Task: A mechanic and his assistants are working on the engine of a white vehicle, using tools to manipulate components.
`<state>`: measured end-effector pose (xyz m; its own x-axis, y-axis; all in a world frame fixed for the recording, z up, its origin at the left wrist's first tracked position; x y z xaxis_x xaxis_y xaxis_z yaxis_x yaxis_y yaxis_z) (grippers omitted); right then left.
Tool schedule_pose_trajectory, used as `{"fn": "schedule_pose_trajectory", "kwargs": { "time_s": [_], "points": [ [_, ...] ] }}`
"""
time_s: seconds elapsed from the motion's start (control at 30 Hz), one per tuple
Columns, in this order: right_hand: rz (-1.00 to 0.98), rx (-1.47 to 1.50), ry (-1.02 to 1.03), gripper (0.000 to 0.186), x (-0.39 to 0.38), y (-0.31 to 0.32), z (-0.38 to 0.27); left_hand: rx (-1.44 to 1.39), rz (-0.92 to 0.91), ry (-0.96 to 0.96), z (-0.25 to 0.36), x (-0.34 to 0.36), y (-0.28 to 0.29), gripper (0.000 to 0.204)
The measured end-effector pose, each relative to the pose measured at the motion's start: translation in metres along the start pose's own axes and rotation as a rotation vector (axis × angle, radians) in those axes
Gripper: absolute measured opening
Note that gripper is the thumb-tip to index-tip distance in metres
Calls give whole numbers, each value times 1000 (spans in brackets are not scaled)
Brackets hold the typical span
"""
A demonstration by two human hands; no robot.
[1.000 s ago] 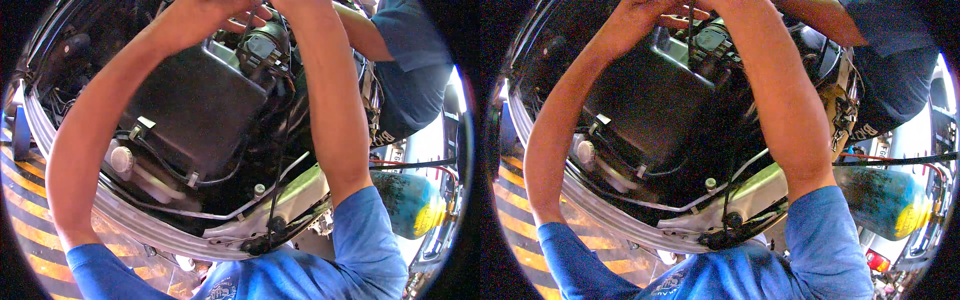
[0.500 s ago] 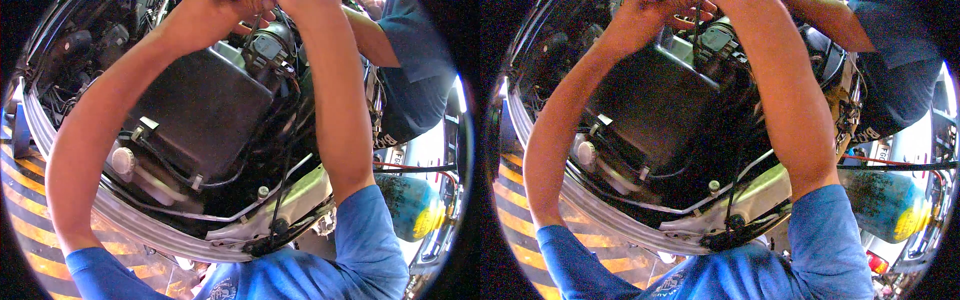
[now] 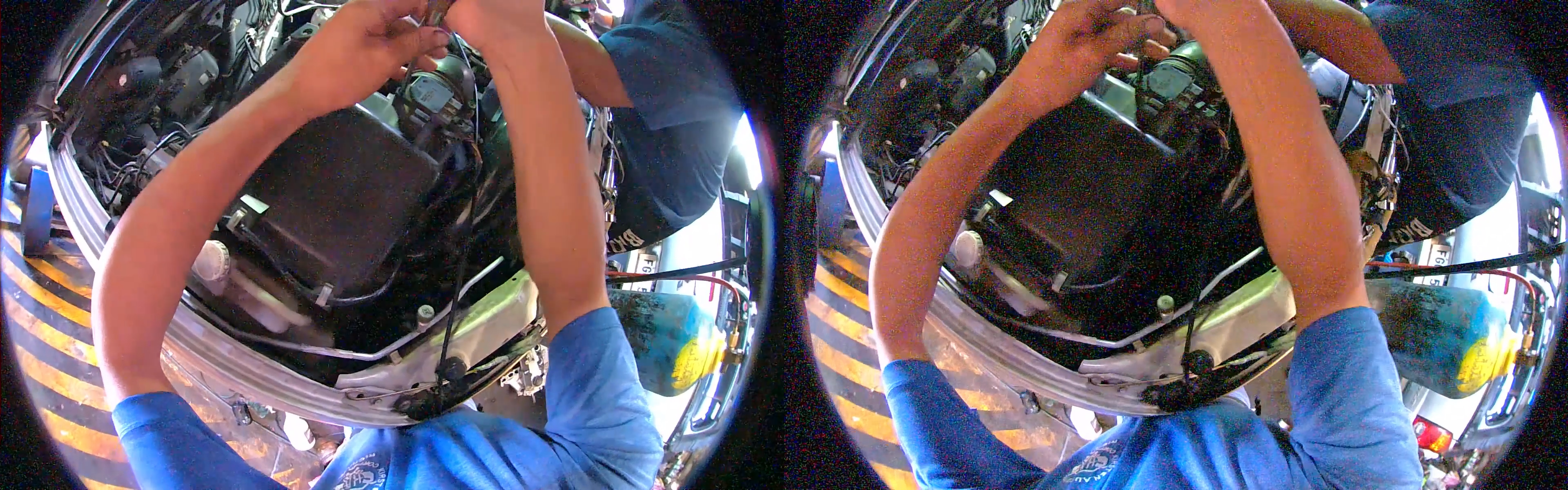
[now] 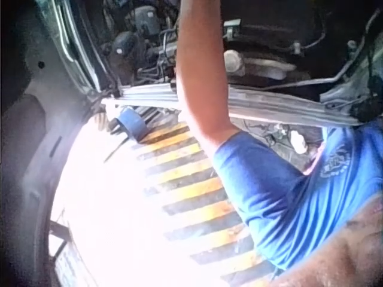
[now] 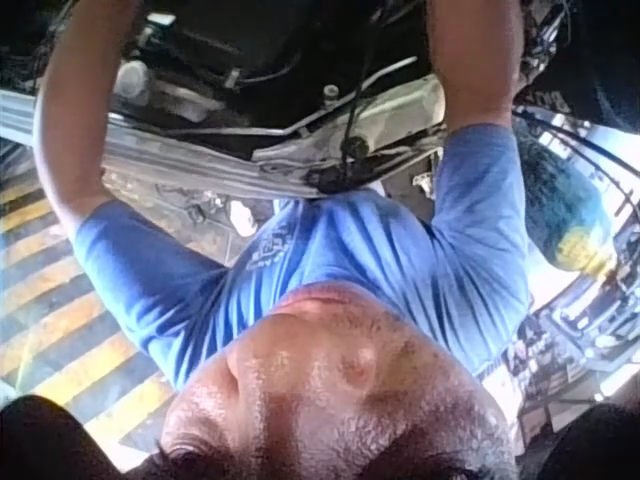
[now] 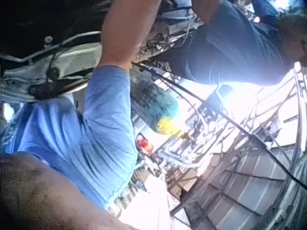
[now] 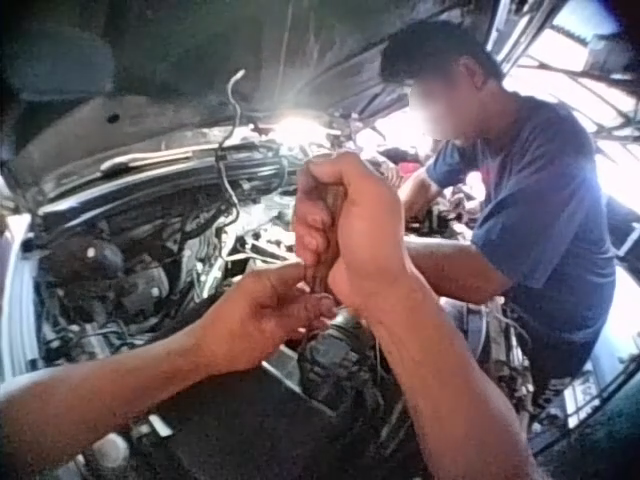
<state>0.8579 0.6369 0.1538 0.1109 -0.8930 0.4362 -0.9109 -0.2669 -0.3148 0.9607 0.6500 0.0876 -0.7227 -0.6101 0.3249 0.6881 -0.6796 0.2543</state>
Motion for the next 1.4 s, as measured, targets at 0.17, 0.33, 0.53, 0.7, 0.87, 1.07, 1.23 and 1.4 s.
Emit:
{"fn": "schedule_pose_trajectory", "kwargs": {
  "time_s": [0.17,0.33,0.53,0.7,0.87,1.07,1.23,1.4],
  "points": [
    [-31,-230,19,26,-2,-1,-9,-105,20,130,0,2,3,31],
    [44,-1868,524,38,-18,-28,-56,43,36,116,5,0,5,31],
    [-189,-1554,-54,29,-33,-61,-71,32,12,78,1,5,5,28],
    [-204,-1336,-237,22,-38,-53,-75,-104,-81,110,13,7,10,28],
    [-272,-1540,-333,22,-45,-61,-79,6,-95,37,20,7,9,29],
    [-356,-1654,-632,34,-34,-70,-84,58,-29,-33,16,9,11,23],
    [-510,-1772,-97,24,-8,-49,-64,-3,25,-22,18,6,14,21],
    [-599,-1470,-507,16,-12,-47,-66,-27,-44,14,17,9,15,24]
  ]
}}
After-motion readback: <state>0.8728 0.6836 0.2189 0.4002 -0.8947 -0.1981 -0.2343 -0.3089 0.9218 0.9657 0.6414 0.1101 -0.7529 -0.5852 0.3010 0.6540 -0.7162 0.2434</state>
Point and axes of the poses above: each hand's wrist, its own x-axis towards the middle knuckle, its own y-axis out of the back of the hand, z = x × y, the point moved 5 cm from there along x, towards the middle knuckle, and after that the axes turned 1 degree about z, right-handed, at the moved point
